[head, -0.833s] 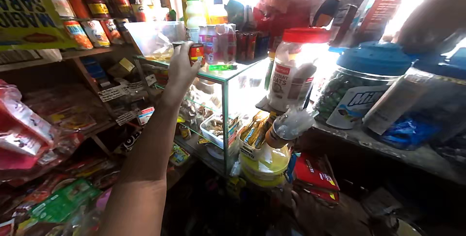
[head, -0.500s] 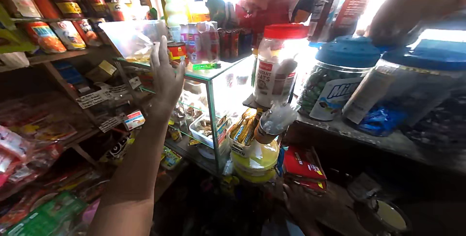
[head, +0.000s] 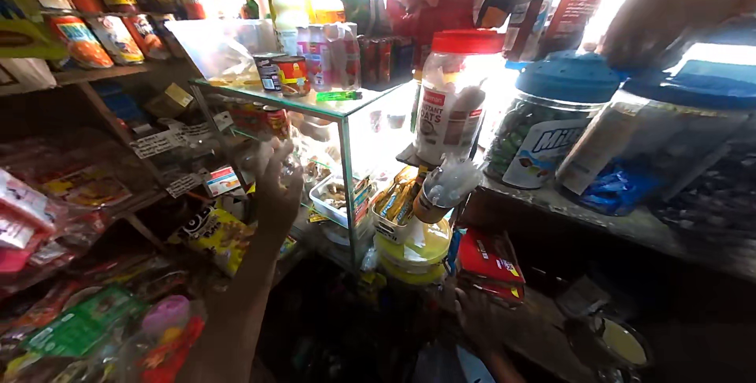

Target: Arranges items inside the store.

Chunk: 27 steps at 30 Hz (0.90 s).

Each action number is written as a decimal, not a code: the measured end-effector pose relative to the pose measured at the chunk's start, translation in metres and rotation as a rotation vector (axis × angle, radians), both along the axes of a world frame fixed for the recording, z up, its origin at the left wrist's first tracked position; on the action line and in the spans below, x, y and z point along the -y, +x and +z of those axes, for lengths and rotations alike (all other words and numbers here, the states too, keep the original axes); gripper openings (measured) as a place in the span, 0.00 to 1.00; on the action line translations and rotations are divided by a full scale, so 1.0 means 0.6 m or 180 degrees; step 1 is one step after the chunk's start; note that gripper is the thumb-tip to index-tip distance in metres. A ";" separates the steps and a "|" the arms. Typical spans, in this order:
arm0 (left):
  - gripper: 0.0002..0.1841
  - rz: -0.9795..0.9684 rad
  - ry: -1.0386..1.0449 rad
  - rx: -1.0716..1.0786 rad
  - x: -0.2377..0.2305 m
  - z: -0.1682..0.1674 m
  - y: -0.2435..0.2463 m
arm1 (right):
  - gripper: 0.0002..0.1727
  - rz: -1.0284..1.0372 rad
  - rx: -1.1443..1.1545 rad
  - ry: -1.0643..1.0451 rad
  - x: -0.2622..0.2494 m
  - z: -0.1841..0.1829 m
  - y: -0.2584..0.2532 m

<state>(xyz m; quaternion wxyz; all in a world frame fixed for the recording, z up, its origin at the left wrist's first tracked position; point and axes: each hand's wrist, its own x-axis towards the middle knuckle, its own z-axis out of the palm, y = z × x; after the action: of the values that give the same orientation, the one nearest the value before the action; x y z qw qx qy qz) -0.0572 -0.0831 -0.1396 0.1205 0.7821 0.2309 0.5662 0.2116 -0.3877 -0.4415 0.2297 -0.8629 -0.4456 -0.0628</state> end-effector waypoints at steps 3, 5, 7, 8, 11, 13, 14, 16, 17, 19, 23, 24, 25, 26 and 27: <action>0.20 -0.0078 -0.0262 -0.0127 0.045 -0.064 -0.061 | 0.18 0.0011 -0.0035 0.0058 -0.001 -0.005 0.005; 0.19 -0.0047 -0.0297 -0.0238 0.074 -0.112 -0.111 | 0.19 0.0056 -0.0040 0.0064 0.000 -0.008 0.008; 0.18 0.0124 -0.0339 -0.0418 0.105 -0.148 -0.164 | 0.19 0.0123 0.0036 0.0087 0.001 -0.008 0.008; 0.18 0.0224 -0.0446 -0.0580 0.123 -0.156 -0.192 | 0.19 0.0156 0.0035 0.0080 0.001 -0.006 0.007; 0.17 0.0530 -0.0926 -0.1147 0.181 -0.171 -0.274 | 0.21 0.0245 0.0101 0.0044 0.004 0.003 0.002; 0.17 0.0790 -0.1251 -0.1421 0.217 -0.182 -0.325 | 0.22 0.0266 0.0097 -0.0021 0.006 0.001 0.005; 0.17 0.0921 -0.1453 -0.1491 0.235 -0.187 -0.349 | 0.22 0.0286 0.0115 -0.0045 0.007 0.000 0.007; 0.16 0.1284 -0.1821 -0.1594 0.273 -0.198 -0.389 | 0.23 0.0332 0.0088 -0.0131 0.010 0.002 0.008; 0.17 0.1453 -0.2035 -0.1681 0.291 -0.200 -0.408 | 0.23 0.0353 0.0040 -0.0184 0.011 0.002 0.009; 0.18 0.1726 -0.2412 -0.1882 0.322 -0.205 -0.443 | 0.25 0.0402 0.0021 -0.0135 0.011 -0.008 0.016; 0.19 0.2209 -0.3197 -0.2015 0.374 -0.213 -0.499 | 0.28 0.0476 0.0003 -0.0228 0.012 -0.012 0.024; 0.20 0.2304 -0.3391 -0.1980 0.385 -0.213 -0.511 | 0.28 0.0510 -0.0008 -0.0281 0.012 -0.011 0.026; 0.20 0.2399 -0.3539 -0.1948 0.396 -0.214 -0.521 | 0.29 0.0533 0.0009 -0.0339 0.012 -0.012 0.030; 0.20 0.2470 -0.3673 -0.1927 0.405 -0.218 -0.531 | 0.29 0.0532 0.0054 -0.0373 0.012 -0.012 0.032; 0.20 0.2516 -0.3810 -0.1912 0.414 -0.221 -0.539 | 0.28 0.0539 0.0121 -0.0366 0.012 -0.012 0.033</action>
<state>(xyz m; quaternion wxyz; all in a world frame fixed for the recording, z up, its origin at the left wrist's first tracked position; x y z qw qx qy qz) -0.3805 -0.3314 -0.2723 0.2437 0.5634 0.7818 0.1098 0.2317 -0.3947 -0.4485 0.1758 -0.8326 -0.5242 -0.0339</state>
